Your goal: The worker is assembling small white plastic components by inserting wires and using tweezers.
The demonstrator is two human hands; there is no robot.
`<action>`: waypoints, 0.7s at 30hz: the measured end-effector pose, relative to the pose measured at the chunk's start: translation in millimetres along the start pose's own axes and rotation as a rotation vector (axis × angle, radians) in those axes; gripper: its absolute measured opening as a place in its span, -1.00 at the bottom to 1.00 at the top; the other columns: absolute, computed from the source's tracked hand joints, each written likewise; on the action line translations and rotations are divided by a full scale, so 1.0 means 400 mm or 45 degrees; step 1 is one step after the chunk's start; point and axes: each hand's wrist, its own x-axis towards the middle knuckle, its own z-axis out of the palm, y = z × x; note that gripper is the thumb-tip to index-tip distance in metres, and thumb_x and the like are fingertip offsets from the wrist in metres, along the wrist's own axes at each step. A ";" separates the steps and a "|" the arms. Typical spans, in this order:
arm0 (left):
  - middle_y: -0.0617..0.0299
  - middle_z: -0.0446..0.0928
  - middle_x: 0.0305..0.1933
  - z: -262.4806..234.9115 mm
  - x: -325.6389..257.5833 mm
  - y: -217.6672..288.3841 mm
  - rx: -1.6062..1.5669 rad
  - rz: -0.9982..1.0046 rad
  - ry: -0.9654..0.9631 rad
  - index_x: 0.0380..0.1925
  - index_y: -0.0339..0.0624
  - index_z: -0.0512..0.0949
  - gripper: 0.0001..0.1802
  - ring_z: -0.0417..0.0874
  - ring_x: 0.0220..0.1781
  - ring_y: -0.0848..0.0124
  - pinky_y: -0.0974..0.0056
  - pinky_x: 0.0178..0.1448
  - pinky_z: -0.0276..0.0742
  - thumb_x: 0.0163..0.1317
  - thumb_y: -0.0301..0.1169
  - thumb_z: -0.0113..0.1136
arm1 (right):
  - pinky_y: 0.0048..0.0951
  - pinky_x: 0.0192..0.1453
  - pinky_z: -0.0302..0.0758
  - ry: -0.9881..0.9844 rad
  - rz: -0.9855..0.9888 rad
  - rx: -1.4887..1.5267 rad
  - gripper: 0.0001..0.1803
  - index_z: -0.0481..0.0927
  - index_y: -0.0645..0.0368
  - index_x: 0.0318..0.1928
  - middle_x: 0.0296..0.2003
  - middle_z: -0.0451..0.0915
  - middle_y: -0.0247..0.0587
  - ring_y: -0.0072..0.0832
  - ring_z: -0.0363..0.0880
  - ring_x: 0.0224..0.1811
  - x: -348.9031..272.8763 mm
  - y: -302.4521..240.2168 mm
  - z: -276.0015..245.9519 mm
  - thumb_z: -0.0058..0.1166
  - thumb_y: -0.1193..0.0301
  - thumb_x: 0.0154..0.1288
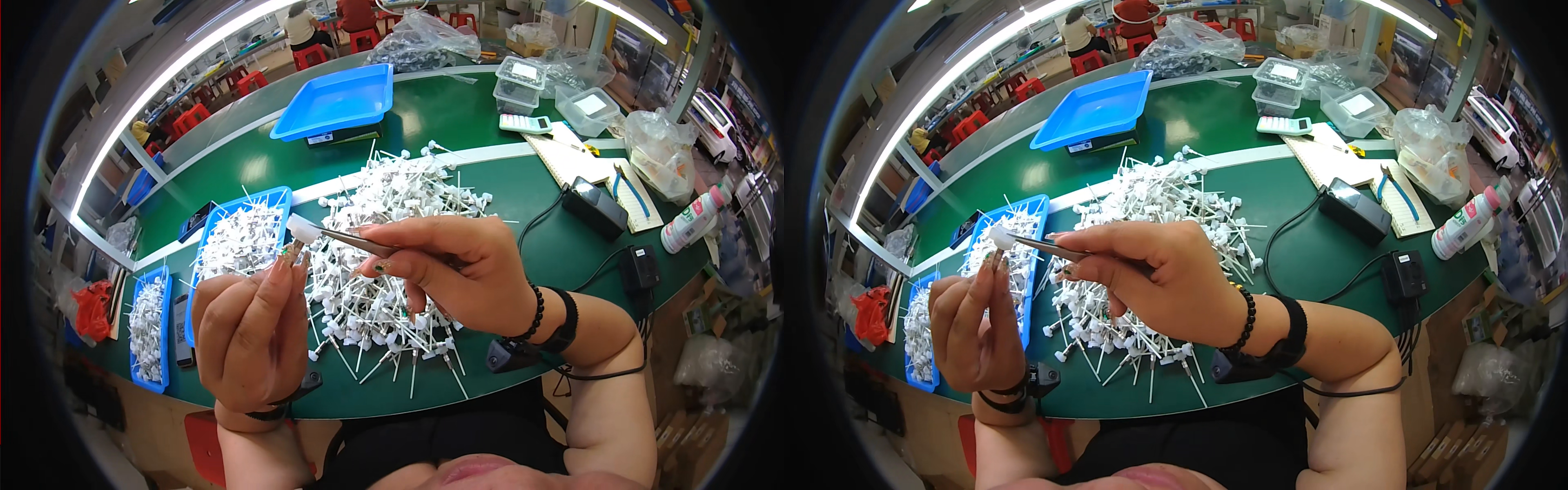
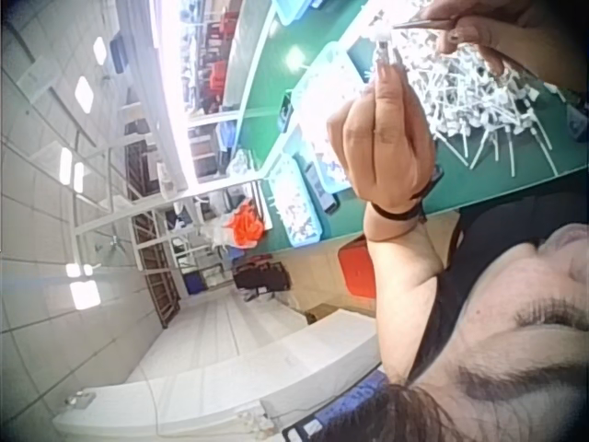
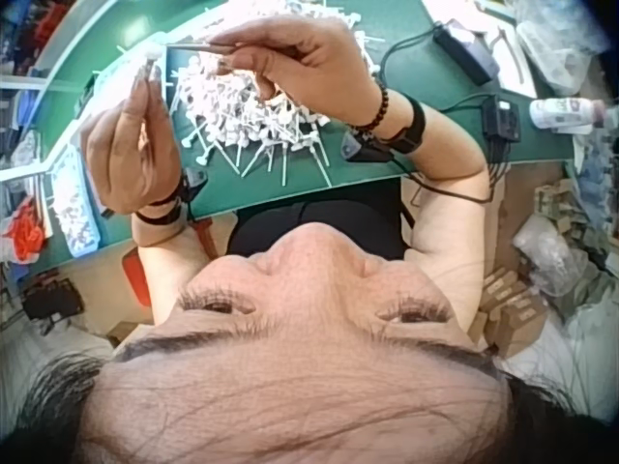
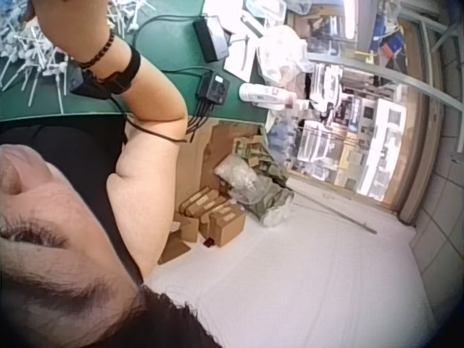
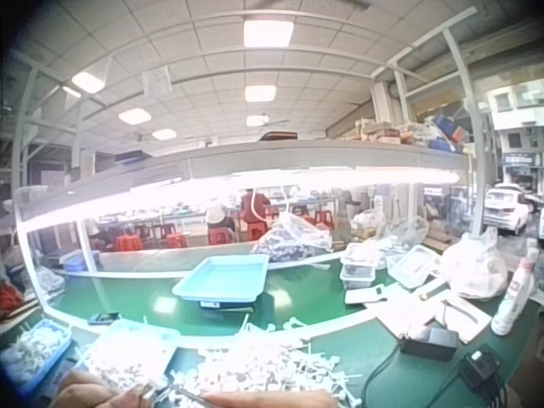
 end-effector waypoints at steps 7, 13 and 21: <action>0.22 0.46 -0.40 0.000 -0.001 0.004 0.014 0.001 -0.013 -0.23 -0.32 0.58 -0.62 0.44 -0.47 0.37 0.38 -0.44 0.39 -0.16 -0.70 0.36 | -0.73 -0.56 0.44 -0.001 -0.006 0.035 -0.72 0.57 0.23 -0.05 -0.39 0.65 -0.25 -0.76 0.49 -0.63 -0.003 -0.002 -0.002 0.05 0.62 0.19; 0.21 0.46 -0.41 0.002 -0.001 0.001 -0.001 0.002 -0.011 -0.23 -0.33 0.58 -0.62 0.44 -0.47 0.37 0.38 -0.44 0.39 -0.15 -0.71 0.36 | -0.72 -0.57 0.42 0.013 0.044 0.051 -0.72 0.57 0.21 -0.05 -0.41 0.66 -0.27 -0.77 0.47 -0.64 -0.005 -0.006 0.004 0.08 0.60 0.19; 0.21 0.46 -0.41 0.006 -0.003 0.001 -0.017 0.012 -0.010 -0.23 -0.33 0.58 -0.62 0.45 -0.47 0.36 0.37 -0.44 0.39 -0.15 -0.71 0.35 | -0.72 -0.59 0.41 0.008 0.052 0.039 -0.73 0.59 0.20 -0.07 -0.43 0.66 -0.28 -0.78 0.47 -0.65 -0.005 -0.006 0.002 0.10 0.58 0.18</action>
